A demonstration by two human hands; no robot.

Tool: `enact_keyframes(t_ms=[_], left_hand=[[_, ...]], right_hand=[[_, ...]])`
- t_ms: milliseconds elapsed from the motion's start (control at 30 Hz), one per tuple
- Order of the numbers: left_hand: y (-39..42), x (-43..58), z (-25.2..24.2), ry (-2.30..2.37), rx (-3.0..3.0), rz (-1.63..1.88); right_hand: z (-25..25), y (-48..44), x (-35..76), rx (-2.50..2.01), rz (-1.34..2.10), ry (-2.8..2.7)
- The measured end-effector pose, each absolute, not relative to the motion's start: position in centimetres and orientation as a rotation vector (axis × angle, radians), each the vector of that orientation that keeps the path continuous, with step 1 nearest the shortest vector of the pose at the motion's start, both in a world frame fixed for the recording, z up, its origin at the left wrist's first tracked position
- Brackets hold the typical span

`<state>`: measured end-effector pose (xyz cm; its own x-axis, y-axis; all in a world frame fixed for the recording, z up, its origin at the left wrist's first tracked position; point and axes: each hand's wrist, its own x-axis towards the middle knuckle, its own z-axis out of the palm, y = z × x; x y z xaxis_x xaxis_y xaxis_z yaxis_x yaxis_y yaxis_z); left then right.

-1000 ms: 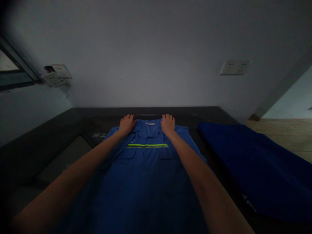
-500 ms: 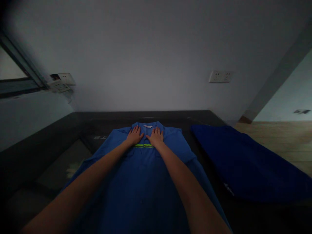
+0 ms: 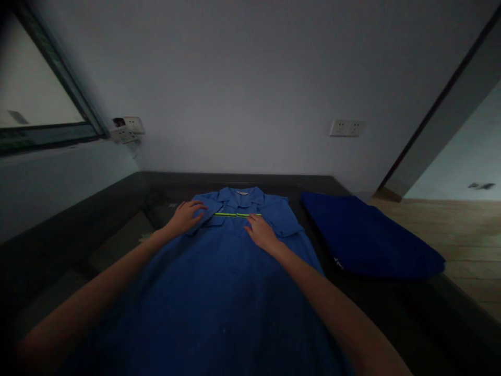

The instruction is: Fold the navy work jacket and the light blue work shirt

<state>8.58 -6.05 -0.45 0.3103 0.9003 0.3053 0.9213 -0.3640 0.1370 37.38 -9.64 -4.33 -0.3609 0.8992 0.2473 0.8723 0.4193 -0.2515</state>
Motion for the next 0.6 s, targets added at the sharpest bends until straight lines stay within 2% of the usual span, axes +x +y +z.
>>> enact_keyframes(t_ms=[200, 367, 600], left_hand=[[-12.5, 1.8, -0.1, -1.954, -2.564, -0.360], [-16.3, -1.7, 0.1, -2.075, -2.576, -0.385], [-23.8, -5.2, 0.4, -2.251, -2.585, -0.172]], right_hand=[[-5.1, -7.0, 33.7, -1.568, 0.129, -2.343], [-6.0, -3.9, 31.1, -1.714, 0.116, -2.244], [-8.2, -4.0, 30.8, -1.746, 0.064, -2.196]])
